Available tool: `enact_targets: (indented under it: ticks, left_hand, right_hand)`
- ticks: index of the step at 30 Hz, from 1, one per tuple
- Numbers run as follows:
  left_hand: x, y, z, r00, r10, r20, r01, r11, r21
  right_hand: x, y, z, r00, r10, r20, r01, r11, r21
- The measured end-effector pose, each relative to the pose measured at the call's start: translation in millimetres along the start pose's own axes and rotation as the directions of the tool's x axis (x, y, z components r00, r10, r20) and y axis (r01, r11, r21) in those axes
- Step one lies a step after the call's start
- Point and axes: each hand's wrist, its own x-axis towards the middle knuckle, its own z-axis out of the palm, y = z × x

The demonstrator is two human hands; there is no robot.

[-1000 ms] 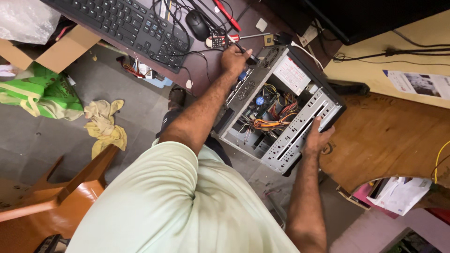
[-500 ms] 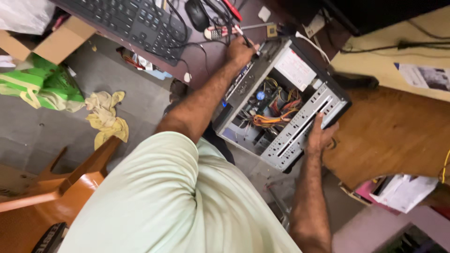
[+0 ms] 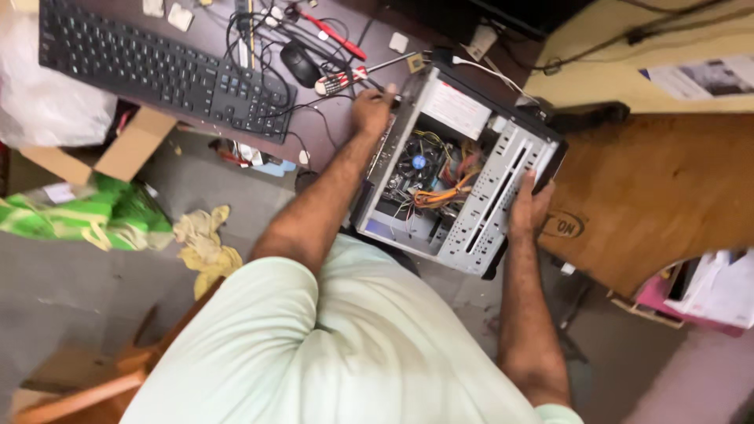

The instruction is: The person repairs a computer by opening the case, manipulating internal components and wiring, and removing a RAM module.

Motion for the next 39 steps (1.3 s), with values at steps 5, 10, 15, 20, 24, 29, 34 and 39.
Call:
enact_targets:
  ticks: [5,10,15,20,24,29,34,39]
  left_hand:
    - [-72.2,4.5,-12.7,0.926,0.375,-0.032,-0.358,0.904,0.235]
    - [-122.8,12.7,-23.2,0.834,0.458,0.307,-0.551,0.668,0.501]
    - [-123.6,18.2,-20.0,0.85,0.465,0.25,-0.503,0.569,0.651]
    - [-122.2,17.5,-21.8,0.873,0.446,0.197,-0.461,0.628,0.627]
    - [-118.0,15.1,-21.9,0.876,0.456,0.154,-0.445,0.643,0.624]
    - [-128.2,25.8,-23.0,0.908,0.388,0.156,-0.399,0.695,0.599]
    - [-122.4,20.5,-20.9,0.904,0.407,0.131,-0.393,0.669,0.632]
    - [-119.2,17.0,-22.1,0.879,0.444,0.172,-0.441,0.623,0.646]
  right_hand:
    - [1.7,12.5,-0.9,0.996,0.084,-0.039,-0.081,0.994,0.072]
    - [3.3,17.9,-1.0,0.996,0.076,-0.046,-0.07,0.99,0.118]
    - [-13.7,28.6,-5.9,0.985,0.165,0.045,-0.17,0.945,0.278]
    - [-55.8,47.5,-14.3,0.942,0.3,0.152,-0.32,0.938,0.132]
    - [-70.4,26.4,-26.4,0.901,0.388,0.195,-0.416,0.9,0.133]
    - [-73.1,9.3,-33.7,0.898,0.409,0.164,-0.431,0.891,0.14]
    - [-70.2,16.8,-30.7,0.938,0.249,0.241,-0.323,0.878,0.353]
    - [-73.7,11.6,-35.2,0.96,0.228,0.161,-0.262,0.935,0.241]
